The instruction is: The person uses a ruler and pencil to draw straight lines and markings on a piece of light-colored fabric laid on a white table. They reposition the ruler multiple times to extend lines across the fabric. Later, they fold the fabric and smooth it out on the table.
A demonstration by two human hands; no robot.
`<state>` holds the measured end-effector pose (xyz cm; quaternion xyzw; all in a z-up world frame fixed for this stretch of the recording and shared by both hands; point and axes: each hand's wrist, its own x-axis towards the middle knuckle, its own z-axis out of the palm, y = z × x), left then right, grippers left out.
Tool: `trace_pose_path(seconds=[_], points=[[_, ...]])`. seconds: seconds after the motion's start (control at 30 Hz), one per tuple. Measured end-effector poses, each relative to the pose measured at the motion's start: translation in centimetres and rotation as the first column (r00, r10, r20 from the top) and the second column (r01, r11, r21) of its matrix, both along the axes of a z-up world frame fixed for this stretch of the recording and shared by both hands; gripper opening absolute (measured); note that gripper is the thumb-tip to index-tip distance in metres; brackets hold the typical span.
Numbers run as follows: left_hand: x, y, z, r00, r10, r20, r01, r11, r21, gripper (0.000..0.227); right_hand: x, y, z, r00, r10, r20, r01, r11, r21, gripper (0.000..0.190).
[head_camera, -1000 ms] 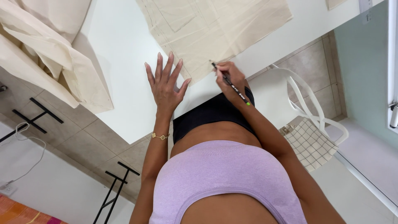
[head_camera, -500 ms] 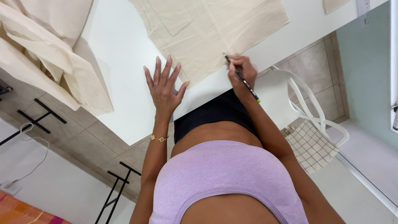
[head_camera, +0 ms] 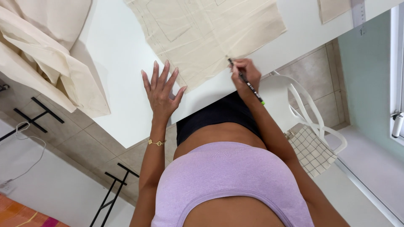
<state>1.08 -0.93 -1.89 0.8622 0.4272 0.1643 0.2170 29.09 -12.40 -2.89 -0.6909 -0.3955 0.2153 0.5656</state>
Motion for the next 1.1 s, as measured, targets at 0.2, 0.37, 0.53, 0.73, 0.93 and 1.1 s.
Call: trace_pose_path(seconds=[0.2,0.37,0.53,0.73,0.93,1.1], points=[[0.2,0.0,0.2,1.0,0.006,-0.007,-0.006,1.0,-0.009,0.058,1.6,-0.3,-0.6,0.999,0.009,-0.04,-0.008,1.0,0.005,0.005],[0.1,0.1,0.2,1.0,0.012,-0.003,-0.013,1.0,-0.027,0.058,4.4,-0.2,-0.8,1.0,-0.022,0.023,0.021,1.0,0.019,0.006],[0.4,0.3,0.3,1.0,0.015,0.007,-0.015,1.0,-0.019,0.058,5.9,-0.2,-0.9,0.998,-0.057,-0.018,0.058,0.996,0.065,0.011],[0.4,0.1,0.3,1.0,0.019,0.008,-0.018,1.0,-0.025,0.058,8.7,-0.4,-0.9,0.997,-0.058,0.06,0.055,0.997,0.051,0.011],[0.5,0.1,0.3,1.0,0.024,0.01,-0.024,1.0,-0.014,0.058,8.8,-0.2,-0.2,1.0,-0.012,0.014,0.012,1.0,0.027,0.007],[0.7,0.1,0.5,1.0,0.031,0.005,-0.031,0.999,-0.015,0.058,12.6,-0.2,-0.3,0.997,-0.075,0.034,0.073,0.995,0.07,0.011]])
